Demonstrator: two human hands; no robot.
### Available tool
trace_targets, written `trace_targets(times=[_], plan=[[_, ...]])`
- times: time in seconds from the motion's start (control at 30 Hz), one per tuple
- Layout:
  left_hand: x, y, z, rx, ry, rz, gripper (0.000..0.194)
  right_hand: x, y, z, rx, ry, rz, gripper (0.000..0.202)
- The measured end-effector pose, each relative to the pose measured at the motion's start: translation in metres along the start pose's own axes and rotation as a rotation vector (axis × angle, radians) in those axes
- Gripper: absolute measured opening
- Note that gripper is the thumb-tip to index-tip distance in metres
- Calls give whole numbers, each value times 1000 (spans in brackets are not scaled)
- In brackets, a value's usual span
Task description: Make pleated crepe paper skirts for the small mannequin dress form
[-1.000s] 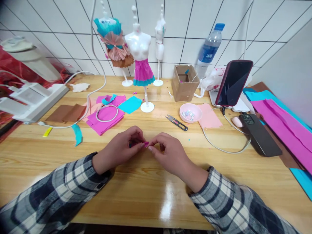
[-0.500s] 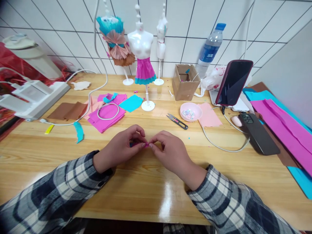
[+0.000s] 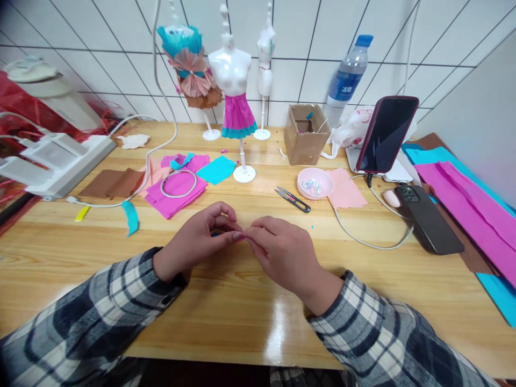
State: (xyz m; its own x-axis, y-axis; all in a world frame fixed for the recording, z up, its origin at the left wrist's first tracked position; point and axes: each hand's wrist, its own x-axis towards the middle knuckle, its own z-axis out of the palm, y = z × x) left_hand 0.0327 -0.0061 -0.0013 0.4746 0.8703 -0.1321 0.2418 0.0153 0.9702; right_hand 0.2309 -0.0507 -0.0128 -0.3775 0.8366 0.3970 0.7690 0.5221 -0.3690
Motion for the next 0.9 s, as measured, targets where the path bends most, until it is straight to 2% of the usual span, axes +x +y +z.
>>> trace_targets(times=[0.2, 0.27, 0.33, 0.47, 0.57, 0.77, 0.9], plan=[[0, 6, 2, -45, 24, -36, 28, -2, 0, -6, -177, 11, -165, 20], [-1, 9, 2, -29, 36, -44, 29, -2, 1, -7, -170, 10, -198, 21], [-2, 11, 0, -17, 43, -33, 30, -1, 4, -6, -35, 15, -147, 20], [-2, 6, -2, 26, 54, 17, 30, 6, 11, -3, 352, -5, 155, 12], [-2, -2, -1, 108, 42, 52, 27, 11, 15, -1, 435, -29, 299, 15], [-1, -9, 4, 444, 36, 174, 17, 15, 13, 3, 246, -167, 210, 11], [0, -10, 5, 519, 37, 183, 16, 15, 14, 6, 182, -225, 184, 9]])
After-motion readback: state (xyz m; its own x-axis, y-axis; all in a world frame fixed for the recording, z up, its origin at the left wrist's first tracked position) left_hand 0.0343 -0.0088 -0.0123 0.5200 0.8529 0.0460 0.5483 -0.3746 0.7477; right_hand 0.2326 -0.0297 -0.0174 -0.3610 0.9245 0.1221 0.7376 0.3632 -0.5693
